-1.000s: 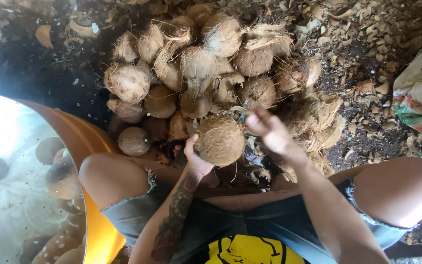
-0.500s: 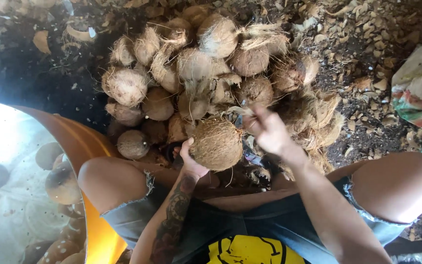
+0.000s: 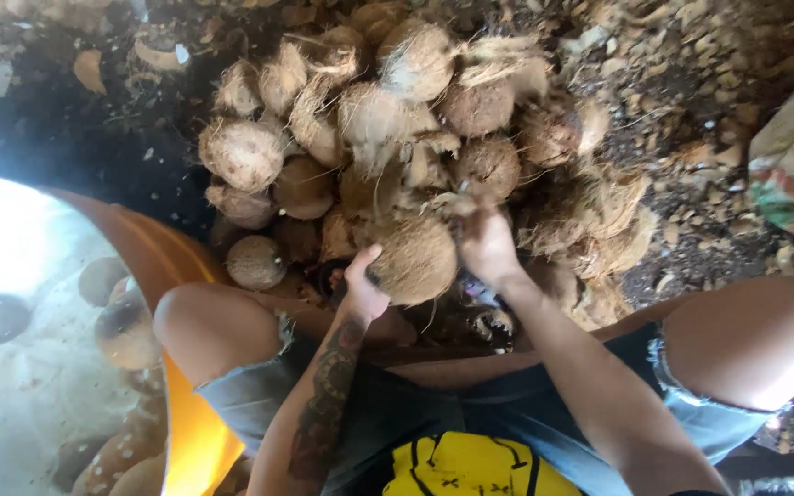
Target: Peeling the outer husk from coconuts using a large knife and placing the peeled fruit into a bin.
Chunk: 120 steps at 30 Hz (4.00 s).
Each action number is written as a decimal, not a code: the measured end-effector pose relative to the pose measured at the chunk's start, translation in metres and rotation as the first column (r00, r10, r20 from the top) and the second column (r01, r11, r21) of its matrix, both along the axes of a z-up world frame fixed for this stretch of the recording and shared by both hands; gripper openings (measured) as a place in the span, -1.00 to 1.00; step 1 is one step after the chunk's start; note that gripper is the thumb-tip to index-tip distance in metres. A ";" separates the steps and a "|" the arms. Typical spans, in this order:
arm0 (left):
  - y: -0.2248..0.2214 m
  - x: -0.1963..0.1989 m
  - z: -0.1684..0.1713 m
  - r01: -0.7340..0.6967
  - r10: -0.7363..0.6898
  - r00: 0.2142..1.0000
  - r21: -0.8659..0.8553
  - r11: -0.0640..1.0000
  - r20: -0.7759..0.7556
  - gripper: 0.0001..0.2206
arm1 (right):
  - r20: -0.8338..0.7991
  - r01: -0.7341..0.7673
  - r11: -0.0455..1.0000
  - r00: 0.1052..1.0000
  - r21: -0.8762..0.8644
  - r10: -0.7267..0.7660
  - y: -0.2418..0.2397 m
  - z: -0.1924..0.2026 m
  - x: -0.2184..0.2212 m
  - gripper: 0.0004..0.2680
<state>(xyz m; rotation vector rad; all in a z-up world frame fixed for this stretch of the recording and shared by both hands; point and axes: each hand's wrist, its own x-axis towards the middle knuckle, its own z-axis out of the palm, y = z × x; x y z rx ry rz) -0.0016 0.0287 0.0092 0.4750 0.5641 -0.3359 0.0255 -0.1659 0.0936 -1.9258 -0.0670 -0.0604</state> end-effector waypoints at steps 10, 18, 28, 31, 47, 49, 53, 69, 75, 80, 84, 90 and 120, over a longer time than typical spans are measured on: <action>-0.005 0.003 0.002 -0.035 0.036 0.999 -0.062 0.997 0.019 -0.48 | -0.446 0.452 0.470 0.885 0.758 -0.132 -0.001 -0.003 0.023 -0.90; 0.001 0.004 -0.007 -0.115 0.113 0.993 -0.124 0.986 -0.027 -0.36 | 0.125 -0.082 0.963 0.991 0.256 0.051 -0.042 -0.002 0.031 -0.91; 0.008 0.007 -0.013 -0.103 0.097 0.994 -0.134 0.986 -0.053 -0.36 | 0.134 0.015 0.994 0.991 -0.110 0.000 0.020 -0.044 0.007 -0.93; 0.000 0.009 -0.012 -0.112 0.103 0.992 -0.143 0.983 -0.066 -0.39 | 0.112 0.145 0.986 0.984 -0.083 -0.136 0.020 -0.038 0.009 -0.90; 0.003 0.004 -0.020 -0.131 0.109 0.983 -0.150 0.980 -0.147 -0.27 | -0.039 -0.148 0.988 0.988 0.051 0.150 0.006 0.010 0.008 -0.90; 0.008 -0.002 -0.032 -0.111 0.087 0.987 -0.174 0.978 -0.139 -0.27 | 0.115 -0.160 0.981 0.978 -0.108 0.172 0.006 0.007 0.002 -0.80; 0.011 0.002 -0.032 -0.069 0.063 0.997 -0.191 0.979 -0.037 -0.32 | -0.074 0.066 0.983 0.994 -0.171 -0.079 -0.009 0.005 0.012 -0.83; 0.046 0.007 -0.088 0.174 -0.174 0.985 -0.036 0.984 0.001 -0.44 | -0.102 -0.066 0.997 0.992 0.029 0.069 0.001 0.006 0.003 -0.70; 0.019 0.006 -0.047 0.165 -0.139 0.978 -0.166 0.972 0.158 -0.44 | -0.378 0.206 0.919 0.923 0.336 -0.069 0.009 0.008 -0.002 -0.65; 0.017 0.009 -0.038 0.175 -0.120 0.952 -0.182 0.968 0.280 -0.41 | -0.398 0.380 0.795 0.897 0.473 -0.191 0.020 0.007 0.002 -0.70; 0.001 -0.003 0.037 0.092 0.037 0.939 -0.352 0.931 0.341 -0.46 | -0.445 0.426 0.747 0.874 0.510 -0.195 0.027 0.037 0.002 -0.75; -0.005 -0.004 0.035 -0.137 0.053 0.938 0.227 0.964 0.343 -0.06 | -0.560 0.408 0.792 0.822 0.455 -0.101 0.028 0.136 -0.020 -0.71; 0.035 0.036 0.046 -0.262 0.262 0.965 0.002 0.965 -0.009 -0.40 | -0.200 -0.031 0.553 0.948 -0.833 -0.248 -0.046 -0.130 0.042 -0.71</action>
